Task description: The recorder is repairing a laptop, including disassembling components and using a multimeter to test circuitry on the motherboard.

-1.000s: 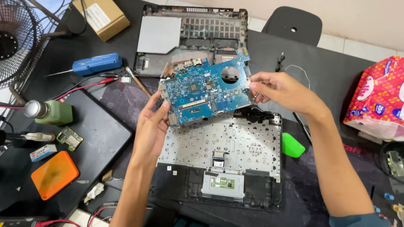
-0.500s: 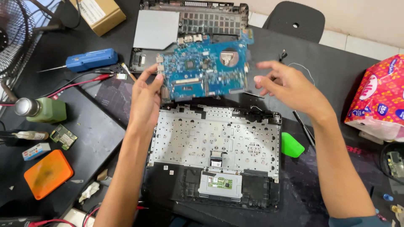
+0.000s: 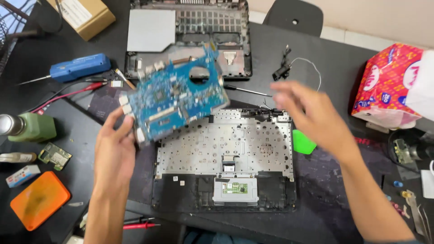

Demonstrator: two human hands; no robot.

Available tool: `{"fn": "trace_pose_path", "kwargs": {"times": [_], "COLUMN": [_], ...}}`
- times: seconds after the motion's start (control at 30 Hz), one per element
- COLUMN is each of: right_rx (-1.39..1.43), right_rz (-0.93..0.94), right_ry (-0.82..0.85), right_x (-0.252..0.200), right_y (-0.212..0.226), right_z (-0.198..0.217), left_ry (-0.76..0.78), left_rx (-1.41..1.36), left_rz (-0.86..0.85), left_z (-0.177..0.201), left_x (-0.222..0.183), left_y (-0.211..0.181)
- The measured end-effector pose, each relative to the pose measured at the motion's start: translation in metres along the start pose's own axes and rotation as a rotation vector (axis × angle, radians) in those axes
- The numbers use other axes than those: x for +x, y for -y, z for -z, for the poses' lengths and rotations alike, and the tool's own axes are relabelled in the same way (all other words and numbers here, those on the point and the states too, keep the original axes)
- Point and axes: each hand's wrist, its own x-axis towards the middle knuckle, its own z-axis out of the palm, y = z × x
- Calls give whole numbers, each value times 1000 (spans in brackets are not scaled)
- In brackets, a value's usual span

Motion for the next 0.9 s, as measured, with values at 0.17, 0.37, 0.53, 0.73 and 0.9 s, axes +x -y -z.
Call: {"fn": "trace_pose_path", "kwargs": {"times": [0.17,0.37,0.53,0.73,0.9], "right_rx": [37,36,46,-349,-229], "right_rz": [-56,-460,-261,119,106], "right_ry": [-73,-193,-329,-337,-132], "right_x": [-76,-129,-117,-3,72], "right_y": [-16,-46,-59,-89,-108], "right_z": [-25,-56,-52,-8,-11], "left_ry": [-45,6,20,34,31], "left_rx": [51,25,33,46,17], "left_rz": [88,224,296,240,218], "left_z": [62,59,46,38,49], "left_x": [-34,-72,-78,-77,-82], "left_y": [24,19,21,20,32]}}
